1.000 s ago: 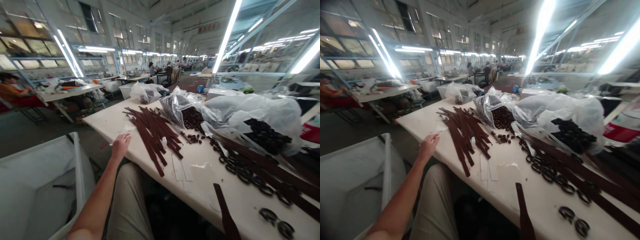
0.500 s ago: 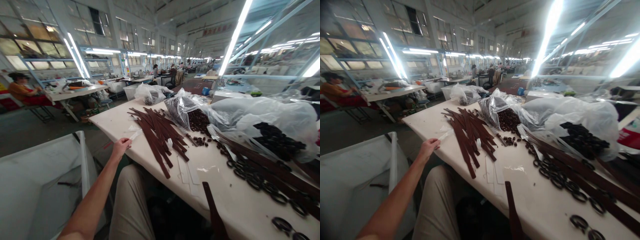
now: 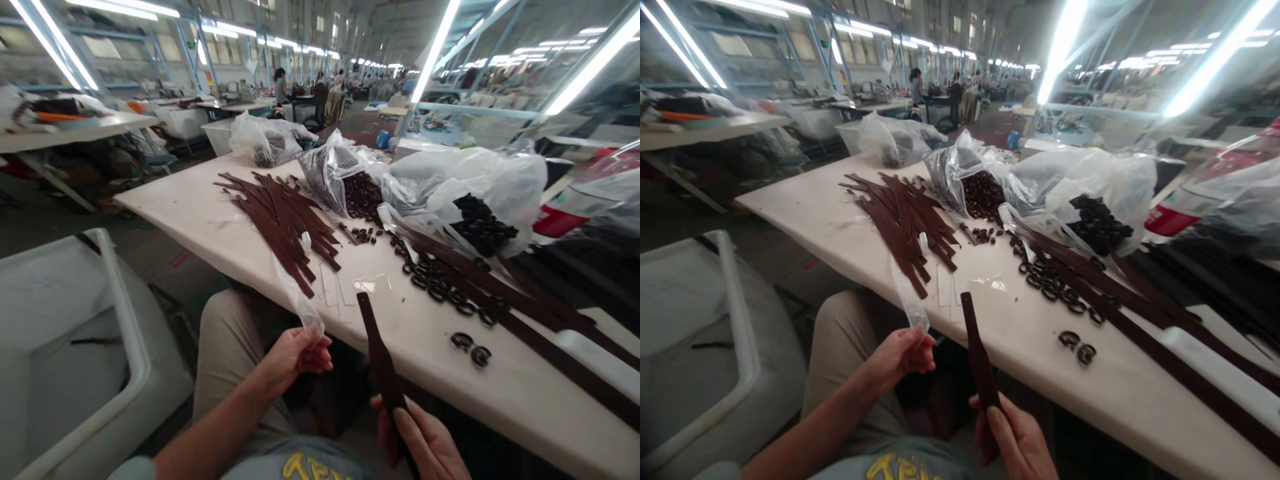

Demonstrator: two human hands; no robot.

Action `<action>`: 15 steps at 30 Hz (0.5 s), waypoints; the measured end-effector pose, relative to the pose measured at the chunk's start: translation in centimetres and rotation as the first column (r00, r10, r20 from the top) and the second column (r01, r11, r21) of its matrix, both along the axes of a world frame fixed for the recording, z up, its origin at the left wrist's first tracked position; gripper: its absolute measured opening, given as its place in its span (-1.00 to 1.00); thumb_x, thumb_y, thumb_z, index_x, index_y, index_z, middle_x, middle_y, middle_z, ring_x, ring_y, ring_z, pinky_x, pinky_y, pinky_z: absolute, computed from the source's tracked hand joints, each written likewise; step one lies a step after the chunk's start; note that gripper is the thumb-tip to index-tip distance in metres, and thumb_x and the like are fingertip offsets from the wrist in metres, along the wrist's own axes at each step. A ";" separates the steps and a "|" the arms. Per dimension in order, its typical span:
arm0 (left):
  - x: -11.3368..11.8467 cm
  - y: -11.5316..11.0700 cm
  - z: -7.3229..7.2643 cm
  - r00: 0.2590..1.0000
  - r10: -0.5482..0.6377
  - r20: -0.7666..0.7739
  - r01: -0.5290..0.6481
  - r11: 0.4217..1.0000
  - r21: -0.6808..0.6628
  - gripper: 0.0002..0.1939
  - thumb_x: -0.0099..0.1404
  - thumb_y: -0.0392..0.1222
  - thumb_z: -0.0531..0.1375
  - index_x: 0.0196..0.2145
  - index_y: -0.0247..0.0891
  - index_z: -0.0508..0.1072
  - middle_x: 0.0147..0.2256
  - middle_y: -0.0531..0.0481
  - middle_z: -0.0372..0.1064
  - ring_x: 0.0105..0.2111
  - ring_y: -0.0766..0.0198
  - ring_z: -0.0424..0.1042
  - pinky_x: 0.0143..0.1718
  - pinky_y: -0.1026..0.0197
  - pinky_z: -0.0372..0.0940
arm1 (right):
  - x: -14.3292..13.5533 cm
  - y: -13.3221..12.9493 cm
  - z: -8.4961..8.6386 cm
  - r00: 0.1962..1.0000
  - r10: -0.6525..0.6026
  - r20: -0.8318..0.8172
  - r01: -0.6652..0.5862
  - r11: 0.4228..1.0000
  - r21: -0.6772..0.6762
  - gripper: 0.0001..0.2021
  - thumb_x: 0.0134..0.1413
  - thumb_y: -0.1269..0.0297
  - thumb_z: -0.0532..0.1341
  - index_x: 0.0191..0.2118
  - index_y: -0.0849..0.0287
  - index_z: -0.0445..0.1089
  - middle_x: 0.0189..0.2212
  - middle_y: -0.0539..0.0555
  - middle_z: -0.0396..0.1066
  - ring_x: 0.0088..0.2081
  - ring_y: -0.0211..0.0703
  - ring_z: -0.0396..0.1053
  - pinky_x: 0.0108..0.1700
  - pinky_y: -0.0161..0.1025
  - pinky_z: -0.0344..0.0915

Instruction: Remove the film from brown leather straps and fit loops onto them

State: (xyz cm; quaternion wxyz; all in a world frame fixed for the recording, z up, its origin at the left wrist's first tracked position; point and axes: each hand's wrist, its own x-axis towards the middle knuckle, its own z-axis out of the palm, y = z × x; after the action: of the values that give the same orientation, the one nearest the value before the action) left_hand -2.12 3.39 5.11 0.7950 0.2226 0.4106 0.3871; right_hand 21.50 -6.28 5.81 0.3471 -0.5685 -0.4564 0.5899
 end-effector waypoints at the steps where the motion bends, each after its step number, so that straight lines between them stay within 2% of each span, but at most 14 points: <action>1: 0.2 -0.2 -0.2 1.000 -0.015 -0.016 0.015 1.000 0.011 -0.51 0.08 0.17 0.38 -0.40 -0.42 0.56 -0.53 -0.10 0.50 -0.54 0.25 0.54 -0.54 0.35 0.35 | 0.0 -0.1 0.2 1.000 -0.009 -0.007 0.009 1.000 0.008 -0.42 0.17 -0.29 0.10 -0.17 0.21 0.49 -0.54 0.02 0.37 -0.53 -0.21 0.33 -0.45 -0.28 0.30; 5: 0.3 -0.2 0.0 0.999 0.007 -0.031 -0.008 1.000 -0.027 -0.53 -0.06 0.10 0.48 -0.40 -0.40 0.55 -0.47 -0.09 0.54 -0.48 0.27 0.55 -0.47 0.35 0.39 | 0.4 -0.7 0.4 0.999 -0.053 0.012 0.052 0.998 0.031 -0.48 0.19 -0.21 0.14 -0.13 0.20 0.47 -0.50 0.02 0.38 -0.52 -0.20 0.34 -0.43 -0.28 0.30; 8: 0.3 0.4 0.5 0.995 0.099 -0.017 -0.099 0.995 0.000 -0.55 -0.14 0.05 0.52 -0.50 -0.37 0.50 -0.55 0.00 0.49 -0.52 0.33 0.51 -0.47 0.37 0.39 | 0.8 -1.1 0.4 0.998 -0.039 0.047 0.037 0.998 0.048 -0.51 0.21 -0.17 0.13 -0.10 0.20 0.45 -0.49 0.02 0.38 -0.50 -0.18 0.35 -0.41 -0.28 0.31; 10: 0.6 0.7 0.6 0.985 0.170 -0.004 -0.169 0.984 0.046 -0.55 -0.15 0.05 0.52 -0.54 -0.35 0.46 -0.59 0.07 0.44 -0.57 0.38 0.48 -0.49 0.39 0.37 | 1.1 -1.3 0.4 0.997 0.025 0.078 -0.030 0.998 0.055 -0.51 0.25 -0.17 0.07 -0.16 0.20 0.46 -0.53 0.00 0.35 -0.51 -0.19 0.33 -0.41 -0.29 0.30; 12: 0.9 1.0 0.7 0.976 0.216 0.003 -0.215 0.973 0.083 -0.53 -0.14 0.08 0.51 -0.54 -0.35 0.45 -0.59 0.07 0.44 -0.57 0.40 0.47 -0.48 0.40 0.37 | 1.2 -1.3 0.6 0.979 0.149 0.136 -0.160 0.984 0.075 -0.49 0.29 -0.16 0.01 -0.25 0.20 0.45 -0.57 -0.01 0.31 -0.53 -0.21 0.29 -0.42 -0.31 0.27; 15: 1.3 1.4 0.6 0.966 0.259 0.018 -0.259 0.962 0.087 -0.51 -0.12 0.11 0.49 -0.50 -0.36 0.47 -0.53 0.03 0.49 -0.51 0.36 0.51 -0.41 0.36 0.41 | 1.0 -1.1 0.7 0.902 0.328 0.281 -0.370 0.923 0.107 -0.50 0.35 -0.08 -0.05 -0.34 0.20 0.42 -0.58 -0.02 0.29 -0.53 -0.24 0.26 -0.43 -0.34 0.21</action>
State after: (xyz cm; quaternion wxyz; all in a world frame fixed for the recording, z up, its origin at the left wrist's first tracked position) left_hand -0.86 4.76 5.75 0.7283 0.2007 0.4161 0.5061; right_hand 22.46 -7.39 6.53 0.2170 -0.5198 -0.6375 0.5256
